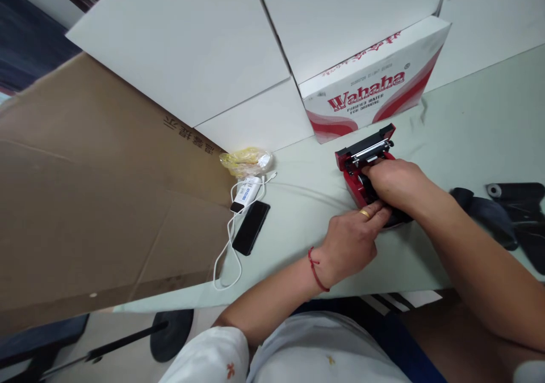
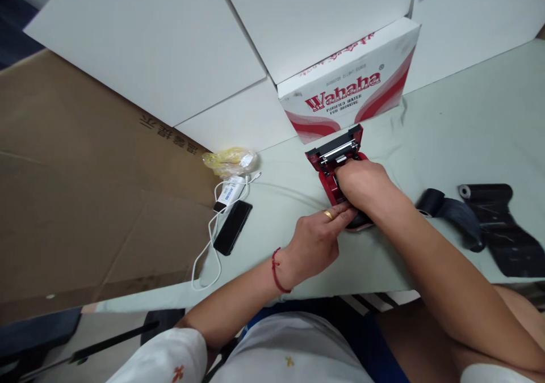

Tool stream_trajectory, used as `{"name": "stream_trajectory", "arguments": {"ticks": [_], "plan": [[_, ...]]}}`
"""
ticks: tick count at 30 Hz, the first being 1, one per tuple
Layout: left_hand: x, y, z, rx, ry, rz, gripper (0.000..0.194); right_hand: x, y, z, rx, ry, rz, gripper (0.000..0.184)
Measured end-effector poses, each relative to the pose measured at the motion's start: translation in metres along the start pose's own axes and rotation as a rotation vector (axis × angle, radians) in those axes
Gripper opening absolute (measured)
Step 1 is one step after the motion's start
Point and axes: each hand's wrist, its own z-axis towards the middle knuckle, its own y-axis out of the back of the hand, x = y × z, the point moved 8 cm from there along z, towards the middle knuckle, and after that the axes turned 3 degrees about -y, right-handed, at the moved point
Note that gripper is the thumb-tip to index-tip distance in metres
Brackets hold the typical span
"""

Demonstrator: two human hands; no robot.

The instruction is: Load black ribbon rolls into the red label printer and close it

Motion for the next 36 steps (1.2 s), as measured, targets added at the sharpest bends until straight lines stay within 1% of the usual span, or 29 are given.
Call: {"name": "stream_trajectory", "arguments": {"ticks": [2,3,5,7,9,11,14,16,18,21,22,23,25,27,29,31,34,36], "plan": [[0.001,0.0,0.0,-0.024,-0.001,-0.028,0.068,-0.002,-0.002,0.005,0.052,-0.069,-0.035,0.052],[0.001,0.0,0.0,-0.028,-0.006,-0.026,0.066,-0.002,-0.002,0.008,0.052,-0.074,-0.043,0.052],[0.0,-0.002,0.0,-0.026,-0.02,0.004,0.062,-0.003,-0.001,0.01,0.001,-0.023,-0.031,0.051],[-0.001,-0.003,0.002,-0.026,-0.026,0.054,0.057,-0.006,0.001,0.006,-0.064,0.076,0.006,0.052],[0.0,-0.003,0.004,-0.03,-0.021,0.101,0.055,-0.011,0.004,-0.007,-0.11,0.191,0.06,0.052],[0.0,-0.002,0.004,-0.034,-0.015,0.12,0.055,-0.016,0.006,-0.028,-0.119,0.298,0.105,0.048],[0.001,0.001,0.002,-0.062,-0.034,0.048,0.054,-0.023,0.004,-0.064,-0.138,0.404,0.156,0.043],[0.004,0.011,-0.001,-0.14,-0.048,-0.054,0.051,-0.026,0.0,-0.084,-0.176,0.452,0.191,0.043],[0.015,0.032,-0.002,-0.298,-0.014,-0.131,0.051,-0.027,-0.008,-0.098,-0.181,0.487,0.218,0.045],[0.049,0.071,-0.001,-0.58,0.146,-0.149,0.052,-0.029,-0.016,-0.106,-0.141,0.488,0.244,0.049],[0.061,0.081,0.003,-0.635,0.192,-0.168,0.051,-0.03,-0.016,-0.107,-0.127,0.473,0.249,0.051],[0.072,0.088,0.01,-0.645,0.213,-0.209,0.051,-0.031,-0.015,-0.109,-0.115,0.461,0.252,0.052],[0.087,0.09,0.03,-0.557,0.177,-0.347,0.057,-0.029,-0.01,-0.113,-0.093,0.47,0.249,0.055],[0.096,0.084,0.048,-0.429,0.13,-0.509,0.061,-0.028,-0.004,-0.116,-0.105,0.478,0.249,0.06],[0.099,0.076,0.055,-0.343,0.104,-0.619,0.061,-0.026,-0.002,-0.117,-0.128,0.49,0.247,0.063],[0.101,0.071,0.054,-0.327,0.103,-0.655,0.059,-0.026,-0.004,-0.113,-0.169,0.478,0.231,0.062],[0.105,0.069,0.046,-0.364,0.112,-0.646,0.058,-0.024,-0.009,-0.103,-0.241,0.438,0.165,0.064],[0.108,0.07,0.044,-0.388,0.118,-0.647,0.061,-0.023,-0.012,-0.098,-0.245,0.409,0.114,0.067]]}}
